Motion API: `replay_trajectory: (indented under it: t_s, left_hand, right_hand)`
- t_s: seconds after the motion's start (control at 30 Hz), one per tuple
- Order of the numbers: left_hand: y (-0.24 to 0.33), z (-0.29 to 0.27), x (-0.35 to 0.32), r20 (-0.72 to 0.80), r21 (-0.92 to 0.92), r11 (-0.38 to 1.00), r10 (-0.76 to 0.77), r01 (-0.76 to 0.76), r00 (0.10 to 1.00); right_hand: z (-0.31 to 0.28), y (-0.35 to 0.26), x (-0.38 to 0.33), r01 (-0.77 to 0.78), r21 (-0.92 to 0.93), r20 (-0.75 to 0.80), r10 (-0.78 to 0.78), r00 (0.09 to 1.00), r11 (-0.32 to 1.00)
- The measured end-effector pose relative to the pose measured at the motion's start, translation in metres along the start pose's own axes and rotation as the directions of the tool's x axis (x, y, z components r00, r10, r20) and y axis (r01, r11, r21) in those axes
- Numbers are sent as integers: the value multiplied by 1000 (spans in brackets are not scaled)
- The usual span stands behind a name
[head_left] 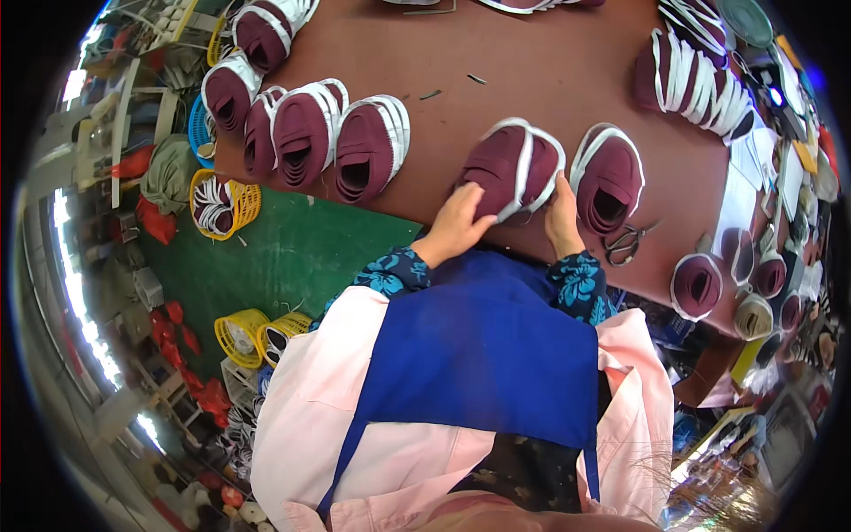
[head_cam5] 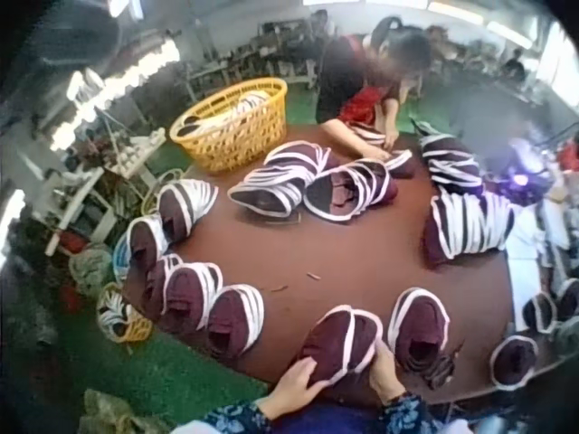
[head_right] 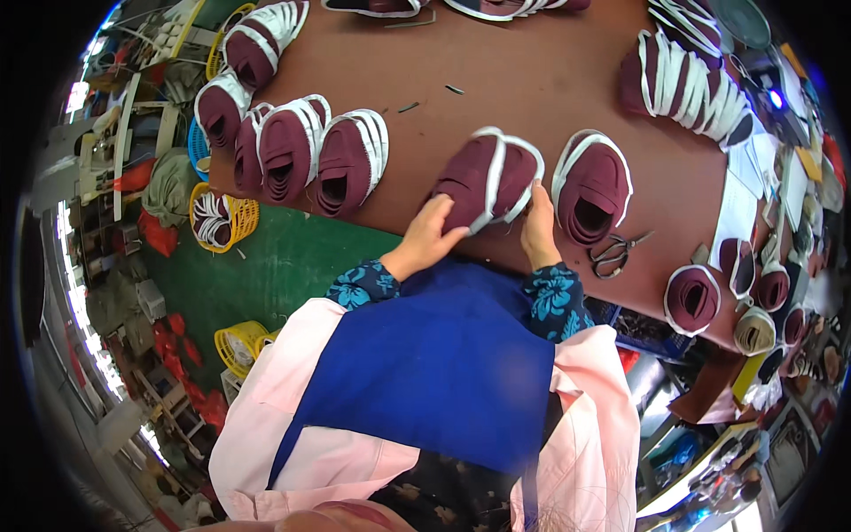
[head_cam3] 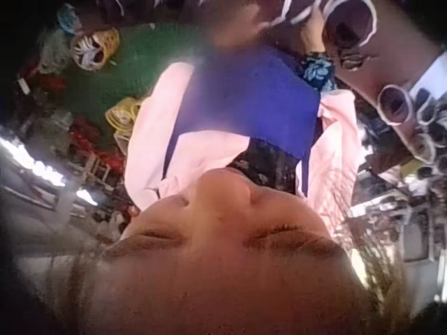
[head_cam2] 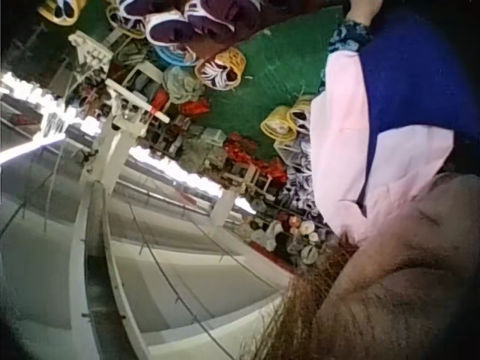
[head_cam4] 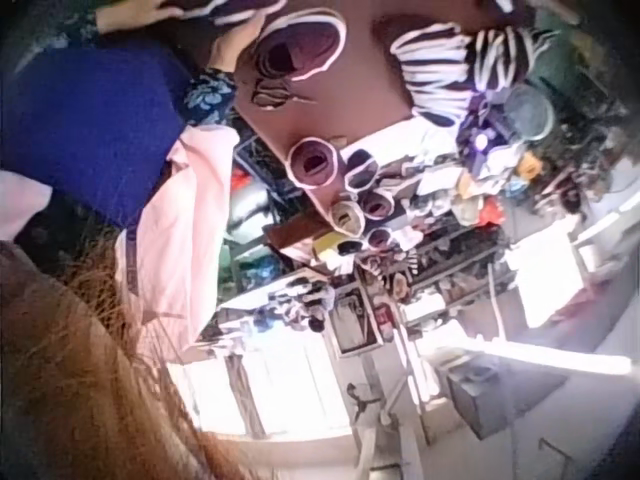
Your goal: Checking, stacking, and organizing shoe upper components at a factory workstation.
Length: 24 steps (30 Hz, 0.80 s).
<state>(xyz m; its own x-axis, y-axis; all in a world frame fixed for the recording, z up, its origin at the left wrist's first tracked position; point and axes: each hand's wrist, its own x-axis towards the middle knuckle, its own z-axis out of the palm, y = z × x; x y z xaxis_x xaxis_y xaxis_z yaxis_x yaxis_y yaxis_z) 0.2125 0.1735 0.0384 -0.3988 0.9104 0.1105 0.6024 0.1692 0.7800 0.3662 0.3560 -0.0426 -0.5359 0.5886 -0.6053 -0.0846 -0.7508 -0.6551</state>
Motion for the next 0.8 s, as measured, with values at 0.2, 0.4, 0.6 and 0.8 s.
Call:
replay_trajectory:
  t_s: [0.2,0.4,0.6,0.8]
  left_hand:
    - [10,-10,6,136,-369,803,-451,468,882]
    - [50,-79,-17,-55,-401,815,-476,417,878]
    - [-3,-112,-45,-338,485,778,-253,399,906]
    - [-106,-101,-55,-338,510,789,-182,342,923]
  right_hand:
    - [63,-12,-32,20,14,32,-21,999,1000]
    - [50,-14,-30,28,-223,110,-4,994,975]
    - [7,-5,-24,75,-489,12,-79,997,869]
    - [6,-8,-39,318,-772,124,-359,925,551]
